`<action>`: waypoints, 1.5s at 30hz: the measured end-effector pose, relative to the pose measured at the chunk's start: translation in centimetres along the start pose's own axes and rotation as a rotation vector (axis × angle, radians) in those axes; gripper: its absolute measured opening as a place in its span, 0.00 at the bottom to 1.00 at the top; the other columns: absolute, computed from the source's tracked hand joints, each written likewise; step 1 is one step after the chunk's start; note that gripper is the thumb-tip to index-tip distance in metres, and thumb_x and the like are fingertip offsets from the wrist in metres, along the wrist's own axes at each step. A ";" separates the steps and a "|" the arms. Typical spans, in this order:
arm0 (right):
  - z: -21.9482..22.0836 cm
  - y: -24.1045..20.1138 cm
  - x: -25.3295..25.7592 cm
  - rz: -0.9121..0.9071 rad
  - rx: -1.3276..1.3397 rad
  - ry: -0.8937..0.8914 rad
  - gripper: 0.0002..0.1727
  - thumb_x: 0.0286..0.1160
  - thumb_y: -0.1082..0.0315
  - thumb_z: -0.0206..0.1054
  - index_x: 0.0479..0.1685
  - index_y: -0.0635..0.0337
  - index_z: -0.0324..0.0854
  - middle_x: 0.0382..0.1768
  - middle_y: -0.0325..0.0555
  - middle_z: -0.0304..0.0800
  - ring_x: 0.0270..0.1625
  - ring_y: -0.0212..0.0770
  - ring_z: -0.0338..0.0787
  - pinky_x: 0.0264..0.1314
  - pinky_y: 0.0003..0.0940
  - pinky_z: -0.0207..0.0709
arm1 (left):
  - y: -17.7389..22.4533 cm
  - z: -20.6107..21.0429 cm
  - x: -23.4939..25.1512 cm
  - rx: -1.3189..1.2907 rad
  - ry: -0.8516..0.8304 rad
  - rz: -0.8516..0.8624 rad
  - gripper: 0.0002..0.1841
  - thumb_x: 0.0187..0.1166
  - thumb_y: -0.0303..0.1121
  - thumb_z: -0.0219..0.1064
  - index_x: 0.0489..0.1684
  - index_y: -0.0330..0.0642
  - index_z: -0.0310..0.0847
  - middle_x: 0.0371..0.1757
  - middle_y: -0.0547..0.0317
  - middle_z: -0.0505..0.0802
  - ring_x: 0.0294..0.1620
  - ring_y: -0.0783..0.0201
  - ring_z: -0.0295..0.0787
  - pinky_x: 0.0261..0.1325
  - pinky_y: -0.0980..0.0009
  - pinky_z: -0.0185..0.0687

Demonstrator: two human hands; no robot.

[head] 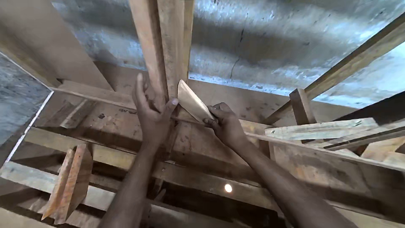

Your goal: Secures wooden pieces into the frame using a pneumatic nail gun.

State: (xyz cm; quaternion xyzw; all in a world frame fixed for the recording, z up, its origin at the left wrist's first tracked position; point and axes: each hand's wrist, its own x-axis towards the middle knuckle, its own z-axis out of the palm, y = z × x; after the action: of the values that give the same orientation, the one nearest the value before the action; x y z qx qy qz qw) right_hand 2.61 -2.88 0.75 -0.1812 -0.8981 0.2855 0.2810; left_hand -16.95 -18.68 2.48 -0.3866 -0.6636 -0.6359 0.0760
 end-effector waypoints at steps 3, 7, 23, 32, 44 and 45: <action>0.6 0.6 -0.7 -0.007 0.010 -0.009 0.30 0.76 0.67 0.75 0.80 0.55 0.78 0.58 0.50 0.83 0.56 0.43 0.85 0.58 0.38 0.84 | -1.0 0.9 1.3 -0.081 -0.121 -0.035 0.56 0.69 0.48 0.81 0.95 0.40 0.43 0.83 0.48 0.76 0.78 0.62 0.79 0.78 0.62 0.82; 0.8 0.9 -0.8 -0.028 -0.060 -0.018 0.35 0.72 0.73 0.76 0.84 0.55 0.74 0.63 0.49 0.86 0.66 0.48 0.85 0.70 0.44 0.81 | -1.2 1.3 1.9 -0.178 -0.113 -0.044 0.51 0.70 0.40 0.82 0.92 0.38 0.50 0.75 0.49 0.84 0.71 0.60 0.86 0.74 0.60 0.87; -0.4 1.9 0.2 -0.046 -0.045 -0.066 0.32 0.66 0.73 0.80 0.76 0.55 0.81 0.62 0.44 0.90 0.59 0.40 0.91 0.65 0.43 0.86 | -1.3 2.3 1.2 -0.201 -0.060 -0.120 0.51 0.70 0.42 0.81 0.93 0.42 0.49 0.73 0.52 0.85 0.67 0.63 0.88 0.69 0.62 0.89; 0.2 0.5 0.2 0.015 -0.201 -0.036 0.32 0.63 0.73 0.79 0.74 0.55 0.83 0.59 0.45 0.92 0.64 0.46 0.90 0.69 0.48 0.84 | -2.5 2.5 1.2 -0.122 -0.070 -0.023 0.52 0.75 0.49 0.76 0.93 0.35 0.43 0.79 0.47 0.79 0.75 0.63 0.82 0.76 0.61 0.83; -0.3 -0.5 0.7 0.120 -0.345 -0.106 0.32 0.62 0.67 0.79 0.74 0.48 0.83 0.62 0.43 0.92 0.66 0.48 0.89 0.66 0.53 0.84 | 1.6 5.9 0.4 0.308 0.157 -0.170 0.85 0.34 0.72 0.87 0.96 0.38 0.29 0.91 0.32 0.58 0.90 0.42 0.58 0.88 0.49 0.63; -0.3 -0.5 0.8 0.132 -0.342 -0.112 0.33 0.63 0.67 0.79 0.75 0.47 0.83 0.63 0.43 0.91 0.67 0.48 0.88 0.67 0.54 0.84 | 1.8 6.1 0.5 0.321 0.163 -0.199 0.85 0.33 0.71 0.87 0.96 0.40 0.30 0.90 0.33 0.60 0.89 0.42 0.60 0.87 0.49 0.64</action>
State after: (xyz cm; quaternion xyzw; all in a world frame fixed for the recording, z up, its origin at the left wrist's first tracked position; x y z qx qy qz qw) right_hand 2.08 -2.75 1.56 -0.2689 -0.9339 0.1561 0.1765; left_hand -13.82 -13.14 3.07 -0.2494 -0.7830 -0.5555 0.1267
